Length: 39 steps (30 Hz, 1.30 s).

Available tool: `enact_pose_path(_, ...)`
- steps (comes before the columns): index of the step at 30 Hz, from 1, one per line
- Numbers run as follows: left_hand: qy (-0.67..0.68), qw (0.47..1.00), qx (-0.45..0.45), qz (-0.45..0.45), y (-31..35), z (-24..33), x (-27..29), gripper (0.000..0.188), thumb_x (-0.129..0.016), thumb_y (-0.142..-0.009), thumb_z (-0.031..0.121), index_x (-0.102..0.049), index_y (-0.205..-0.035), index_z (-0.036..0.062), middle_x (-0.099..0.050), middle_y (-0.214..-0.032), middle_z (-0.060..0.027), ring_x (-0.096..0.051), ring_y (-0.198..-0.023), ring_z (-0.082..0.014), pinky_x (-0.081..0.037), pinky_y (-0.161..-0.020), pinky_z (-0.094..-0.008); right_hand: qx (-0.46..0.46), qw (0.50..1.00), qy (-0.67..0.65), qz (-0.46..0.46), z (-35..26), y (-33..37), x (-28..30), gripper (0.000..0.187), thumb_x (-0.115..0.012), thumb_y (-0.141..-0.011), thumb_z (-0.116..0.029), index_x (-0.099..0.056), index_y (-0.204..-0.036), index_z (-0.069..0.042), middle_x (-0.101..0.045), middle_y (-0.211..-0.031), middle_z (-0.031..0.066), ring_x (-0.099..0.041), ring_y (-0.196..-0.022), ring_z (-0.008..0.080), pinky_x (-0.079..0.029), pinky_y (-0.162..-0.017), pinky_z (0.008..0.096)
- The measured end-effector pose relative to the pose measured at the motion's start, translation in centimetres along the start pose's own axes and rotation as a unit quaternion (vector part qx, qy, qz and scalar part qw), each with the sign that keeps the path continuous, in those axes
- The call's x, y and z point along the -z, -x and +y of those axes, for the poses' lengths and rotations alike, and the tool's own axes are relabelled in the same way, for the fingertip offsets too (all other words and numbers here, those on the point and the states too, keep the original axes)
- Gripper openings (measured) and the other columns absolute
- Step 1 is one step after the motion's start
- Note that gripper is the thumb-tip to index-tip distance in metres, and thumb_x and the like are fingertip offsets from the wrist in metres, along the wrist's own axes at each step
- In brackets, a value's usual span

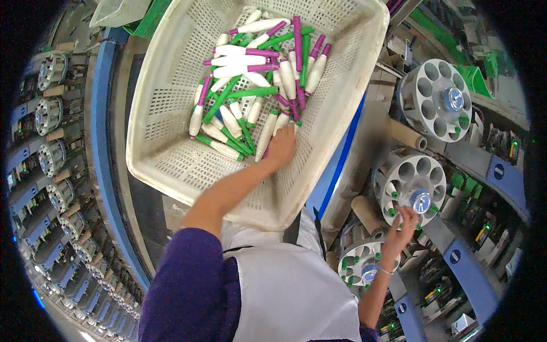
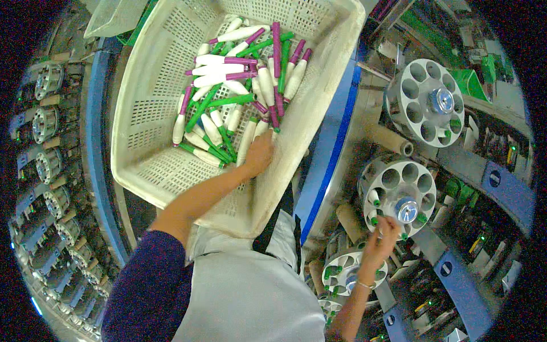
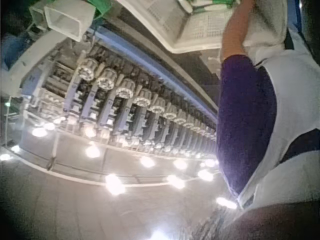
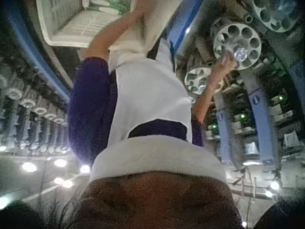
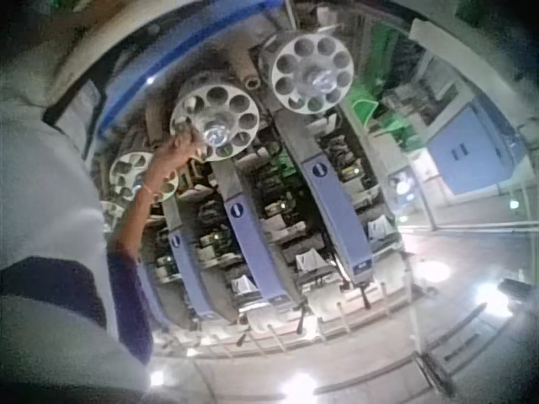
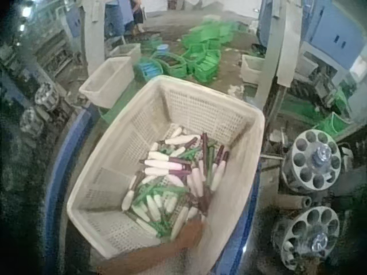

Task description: The person removes white thread spools with green and purple ends from a large sack and places them into a white plastic basket. The person then transfers the spools from the basket back into the sack, repeating the cycle of removing and returning spools.

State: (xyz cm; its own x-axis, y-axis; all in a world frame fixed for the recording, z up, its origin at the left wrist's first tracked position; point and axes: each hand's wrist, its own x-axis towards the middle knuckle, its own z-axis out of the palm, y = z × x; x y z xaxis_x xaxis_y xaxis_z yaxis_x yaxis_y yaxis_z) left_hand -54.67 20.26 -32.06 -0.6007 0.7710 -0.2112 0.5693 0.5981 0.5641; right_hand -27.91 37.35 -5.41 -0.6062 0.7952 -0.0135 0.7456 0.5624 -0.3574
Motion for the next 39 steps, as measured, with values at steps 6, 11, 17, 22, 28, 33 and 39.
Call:
enact_pose_path(6,0.158,0.980,0.120,-0.024,-1.6,0.1,2.2,0.035,-0.053,-0.090,0.024,-0.047,-0.115,0.0000,-0.061,-0.088,-0.0171,-0.059,-0.075,-0.0331,-0.052,-0.068,-0.0397,0.042,0.987,-0.099,-0.117,-8.1,-1.6,-4.1,0.019,-0.054,-0.084,0.004,-0.063,-0.099,-0.003,-0.055,-0.107,0.0122,-0.055,-0.101,0.0270,-0.044,-0.085,0.0328)
enact_pose_path(11,0.637,0.723,0.263,-0.032,-3.4,2.7,13.5,0.037,-0.049,-0.094,0.044,-0.048,-0.094,0.0076,-0.051,-0.068,-0.0068,-0.054,-0.058,-0.0197,-0.049,-0.051,-0.0315,0.079,0.950,-0.242,-0.180,-13.4,-6.9,-5.6,0.016,-0.055,-0.087,0.000,-0.064,-0.100,-0.002,-0.057,-0.102,0.0104,-0.056,-0.093,0.0240,-0.045,-0.082,0.0296)
enact_pose_path(17,0.831,0.527,0.170,0.052,-2.4,11.8,21.1,0.026,-0.049,-0.097,0.035,-0.047,-0.094,0.0090,-0.052,-0.074,-0.0052,-0.054,-0.070,-0.0175,-0.048,-0.066,-0.0336,0.041,0.867,-0.366,-0.335,-17.2,-10.9,-7.0,0.044,-0.063,-0.088,-0.019,-0.049,-0.125,0.001,-0.057,-0.108,0.0152,-0.058,-0.093,0.0224,-0.047,-0.083,0.0308)
enact_pose_path(22,0.820,0.518,0.242,0.009,-3.0,17.7,19.8,0.015,-0.049,-0.097,0.024,-0.047,-0.094,0.0093,-0.051,-0.075,-0.0042,-0.054,-0.072,-0.0188,-0.047,-0.073,-0.0319,-0.125,0.844,-0.357,-0.381,-16.0,-10.9,-4.7,0.063,-0.068,-0.086,-0.032,-0.035,-0.128,0.001,-0.059,-0.092,0.0116,-0.058,-0.069,0.0144,-0.049,-0.061,0.0281)
enact_pose_path(28,0.833,0.547,0.011,0.077,-8.8,12.7,23.5,0.020,-0.053,-0.096,0.028,-0.051,-0.089,0.0092,-0.029,-0.058,0.0083,-0.027,-0.048,-0.0033,-0.023,-0.044,-0.0196,-0.235,0.743,-0.452,-0.433,-9.2,-9.5,-0.5,0.043,-0.058,-0.093,-0.025,-0.038,-0.125,-0.004,-0.051,-0.085,0.0030,-0.050,-0.065,0.0087,-0.045,-0.057,0.0238)
enact_pose_path(33,0.743,0.664,0.068,-0.043,-6.7,12.7,22.3,0.019,-0.050,-0.098,0.026,-0.053,-0.092,0.0081,-0.029,-0.057,0.0083,-0.024,-0.047,-0.0024,-0.021,-0.043,-0.0188,-0.234,0.729,-0.522,-0.375,-4.3,-8.4,0.1,0.054,-0.032,-0.099,-0.052,-0.045,-0.118,-0.003,-0.051,-0.085,0.0036,-0.050,-0.064,0.0095,-0.045,-0.057,0.0228)
enact_pose_path(39,0.642,0.744,0.098,-0.155,-3.0,16.4,17.4,0.022,-0.046,-0.099,0.031,-0.053,-0.099,0.0093,-0.035,-0.058,0.0059,-0.031,-0.047,-0.0027,-0.024,-0.042,-0.0192,-0.226,0.758,-0.535,-0.297,-3.5,-8.1,0.2,0.039,-0.038,-0.101,-0.039,-0.046,-0.119,-0.006,-0.056,-0.086,0.0036,-0.055,-0.066,0.0097,-0.047,-0.059,0.0226)
